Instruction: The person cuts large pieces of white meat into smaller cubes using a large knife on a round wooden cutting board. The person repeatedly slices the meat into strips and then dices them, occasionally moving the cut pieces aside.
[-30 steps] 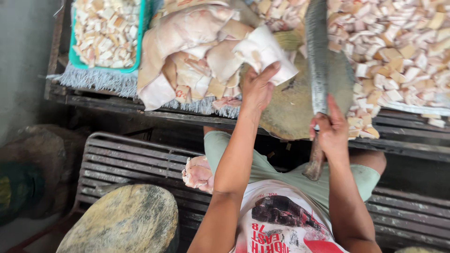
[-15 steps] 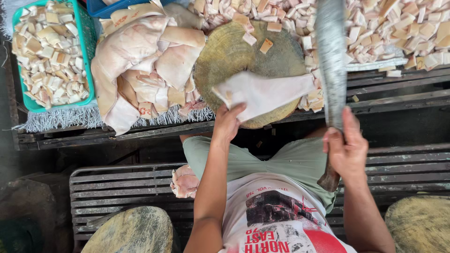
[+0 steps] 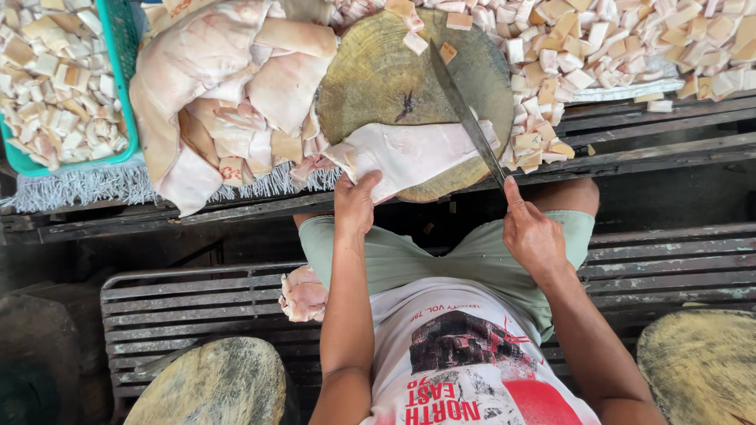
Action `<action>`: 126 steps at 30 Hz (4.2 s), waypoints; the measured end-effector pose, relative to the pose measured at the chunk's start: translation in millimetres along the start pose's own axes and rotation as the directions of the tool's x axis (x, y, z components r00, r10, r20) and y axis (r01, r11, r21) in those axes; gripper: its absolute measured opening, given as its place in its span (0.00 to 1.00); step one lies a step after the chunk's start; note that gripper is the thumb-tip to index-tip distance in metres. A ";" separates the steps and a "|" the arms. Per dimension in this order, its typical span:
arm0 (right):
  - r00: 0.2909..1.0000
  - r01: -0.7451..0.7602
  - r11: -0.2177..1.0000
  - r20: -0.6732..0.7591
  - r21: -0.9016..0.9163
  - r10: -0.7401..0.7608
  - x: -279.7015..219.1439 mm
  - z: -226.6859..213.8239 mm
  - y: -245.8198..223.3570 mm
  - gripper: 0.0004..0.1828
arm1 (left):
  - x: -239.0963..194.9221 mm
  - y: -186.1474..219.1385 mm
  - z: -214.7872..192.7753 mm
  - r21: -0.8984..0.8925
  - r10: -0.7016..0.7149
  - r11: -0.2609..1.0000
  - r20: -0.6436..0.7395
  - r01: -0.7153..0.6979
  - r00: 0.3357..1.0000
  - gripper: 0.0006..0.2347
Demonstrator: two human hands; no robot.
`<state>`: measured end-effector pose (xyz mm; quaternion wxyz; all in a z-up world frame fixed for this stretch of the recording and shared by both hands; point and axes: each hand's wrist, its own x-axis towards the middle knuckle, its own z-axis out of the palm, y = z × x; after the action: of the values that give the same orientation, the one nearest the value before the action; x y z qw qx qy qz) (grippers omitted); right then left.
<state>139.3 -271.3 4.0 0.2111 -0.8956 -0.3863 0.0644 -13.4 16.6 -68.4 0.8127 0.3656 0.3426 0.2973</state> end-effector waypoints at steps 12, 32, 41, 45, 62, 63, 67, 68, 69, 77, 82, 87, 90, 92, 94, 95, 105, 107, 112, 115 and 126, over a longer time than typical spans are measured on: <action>0.894 0.181 0.961 -0.442 0.210 -0.072 -17.2 -59.0 7.9 0.35 | -7.8 4.4 5.9 0.062 0.025 0.998 -0.017 -0.024 1.000 0.12; 0.994 0.085 0.991 -0.084 0.106 -0.076 -17.8 -20.9 -15.3 0.39 | -8.4 -0.6 -0.9 0.052 0.004 0.999 -0.004 -0.004 1.000 0.13; 0.949 0.231 0.970 -0.234 0.074 -0.209 -12.0 -39.5 -19.0 0.36 | -4.4 0.9 2.9 0.182 0.025 0.983 -0.011 -0.022 1.000 0.12; 0.849 0.334 0.926 -0.483 0.175 -0.215 -28.6 -54.1 -2.1 0.31 | -12.5 -1.9 -2.1 0.088 0.000 0.996 0.014 -0.001 1.000 0.12; 0.975 0.159 0.976 -0.177 0.150 -0.132 -19.1 -14.6 -16.7 0.38 | -16.5 2.9 5.8 0.337 0.058 0.940 0.018 -0.061 0.998 0.11; 0.976 0.161 0.978 -0.169 0.136 -0.137 -18.8 -11.6 -19.9 0.38 | -17.3 5.4 7.4 0.375 0.069 0.924 0.041 -0.079 0.997 0.11; 0.992 0.124 0.992 -0.022 0.037 -0.123 -14.5 3.0 -28.6 0.38 | -21.5 13.2 12.4 0.450 0.062 0.889 0.065 -0.085 0.996 0.12; 0.993 0.110 0.994 0.042 -0.001 -0.110 -12.8 5.4 -30.0 0.38 | -22.7 14.4 13.3 0.445 0.057 0.892 0.071 -0.082 0.996 0.12; 0.992 0.114 0.993 0.059 -0.004 -0.113 -11.7 5.6 -31.1 0.39 | -23.9 15.6 14.1 0.440 0.052 0.895 0.076 -0.080 0.996 0.11; 0.923 0.317 0.941 -0.267 0.118 -0.277 -14.7 -34.1 -31.1 0.35 | -27.6 23.6 17.9 0.564 0.108 0.816 0.058 -0.121 0.993 0.11; 0.952 -0.044 0.916 -0.260 0.399 0.159 -27.8 -31.5 -17.0 0.21 | -26.7 22.2 17.4 0.550 0.113 0.826 0.052 -0.123 0.992 0.11; 0.973 0.160 0.983 0.179 -0.085 -0.143 -21.0 15.7 -13.3 0.43 | -27.7 18.1 12.2 0.439 0.098 0.891 0.065 -0.116 0.993 0.10; 0.983 0.116 0.993 0.141 -0.004 -0.114 -18.5 9.2 -7.7 0.42 | -24.3 20.8 16.0 0.476 0.111 0.870 0.063 -0.128 0.992 0.10; 0.988 0.107 0.994 0.117 -0.030 -0.103 -16.3 4.8 -12.6 0.40 | -29.7 23.2 16.7 0.493 0.163 0.851 0.079 -0.181 0.983 0.12; 0.992 0.119 0.993 0.044 0.020 -0.120 -9.5 2.5 -17.4 0.39 | -31.8 25.3 20.8 0.474 0.174 0.855 0.122 -0.212 0.977 0.13; 0.993 0.119 0.992 0.016 0.046 -0.119 -13.8 1.9 -20.2 0.39 | -34.4 24.7 20.8 0.448 0.157 0.869 0.153 -0.210 0.976 0.13; 0.977 0.207 0.975 0.040 0.085 -0.211 -6.9 14.1 -44.4 0.41 | -29.6 37.9 28.9 0.632 0.159 0.748 0.130 -0.205 0.979 0.15; 0.967 0.234 0.972 0.101 -0.008 -0.232 -1.4 18.8 -51.3 0.43 | -31.9 37.1 27.4 0.571 0.149 0.793 0.156 -0.212 0.976 0.15; 0.950 0.309 0.942 -0.080 0.131 -0.301 0.2 -13.4 -51.6 0.41 | -27.3 39.2 28.0 0.626 0.155 0.753 0.129 -0.201 0.980 0.15; 0.889 0.361 0.922 -0.348 0.137 -0.297 -13.6 -40.8 -42.9 0.36 | -29.3 35.7 25.5 0.622 0.156 0.755 0.139 -0.209 0.978 0.16; 0.974 0.122 0.990 0.182 0.071 -0.133 -8.9 5.2 -40.0 0.39 | -23.2 28.5 18.2 0.623 0.123 0.767 0.092 -0.153 0.988 0.14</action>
<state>105.1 -251.5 16.0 0.2044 -0.8522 -0.4590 0.1458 -19.6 8.4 -28.7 0.6277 0.6466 0.3756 0.2165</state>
